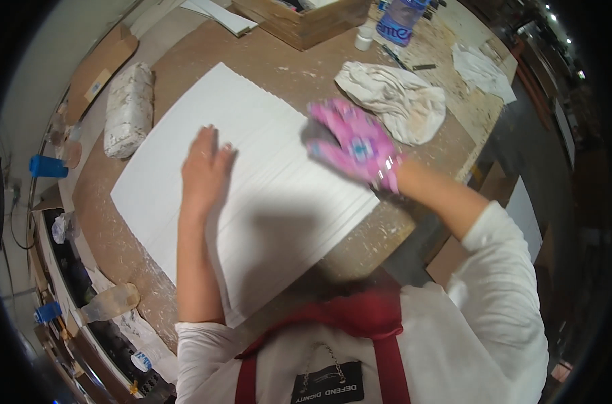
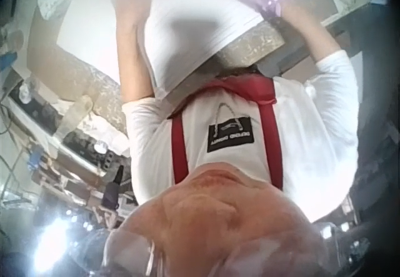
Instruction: The person sands the surfaces and edges of white panels with a sanding block, wipes them with a cloth, pours liquid from a bottle onto the cloth, and applies a substance from a container to the panel edges with a spatula.
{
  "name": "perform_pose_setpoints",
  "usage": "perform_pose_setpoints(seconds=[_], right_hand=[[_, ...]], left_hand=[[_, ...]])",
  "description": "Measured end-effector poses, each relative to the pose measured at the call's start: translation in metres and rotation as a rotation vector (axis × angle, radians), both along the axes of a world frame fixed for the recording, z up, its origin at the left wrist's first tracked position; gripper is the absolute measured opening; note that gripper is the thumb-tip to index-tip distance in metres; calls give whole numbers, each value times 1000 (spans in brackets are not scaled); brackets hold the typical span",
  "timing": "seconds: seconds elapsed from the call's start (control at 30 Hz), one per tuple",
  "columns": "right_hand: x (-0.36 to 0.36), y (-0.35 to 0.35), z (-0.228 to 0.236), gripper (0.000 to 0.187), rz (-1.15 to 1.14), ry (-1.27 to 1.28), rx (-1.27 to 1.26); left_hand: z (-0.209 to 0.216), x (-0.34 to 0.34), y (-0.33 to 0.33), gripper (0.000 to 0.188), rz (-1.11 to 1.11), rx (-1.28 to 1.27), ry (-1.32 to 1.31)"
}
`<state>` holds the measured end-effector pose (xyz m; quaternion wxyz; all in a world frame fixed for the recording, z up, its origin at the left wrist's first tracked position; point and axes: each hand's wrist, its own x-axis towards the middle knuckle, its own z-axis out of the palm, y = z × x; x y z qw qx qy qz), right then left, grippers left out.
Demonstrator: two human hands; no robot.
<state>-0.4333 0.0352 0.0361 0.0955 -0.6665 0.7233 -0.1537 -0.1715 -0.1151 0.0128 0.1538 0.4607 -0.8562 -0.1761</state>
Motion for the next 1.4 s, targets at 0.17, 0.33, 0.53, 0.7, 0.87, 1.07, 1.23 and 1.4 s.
perform_pose_setpoints(seconds=[0.17,0.33,0.53,0.7,0.87,1.07,1.23,1.4], right_hand=[[35,28,9,67,185,75,130],[46,-75,-29,60,179,200,-132],[34,-225,-34,48,-32,97,-16],[51,-104,-10,59,165,247,71],[39,-228,-30,62,31,259,-98],[68,-152,-26,63,262,311,-20],[62,-229,-23,61,163,276,-99],[57,-254,-39,59,85,371,-257]], left_hand=[[-30,18,-126,62,217,-405,6],[-45,12,-134,62,333,-215,-268],[-52,8,-144,61,278,-320,-209],[-48,10,-141,57,326,-277,-216],[-39,-5,-142,57,288,-238,-205],[-60,18,-145,53,345,-363,-155],[-43,8,-139,53,343,-232,-203],[-50,5,-140,50,309,-295,-168]])
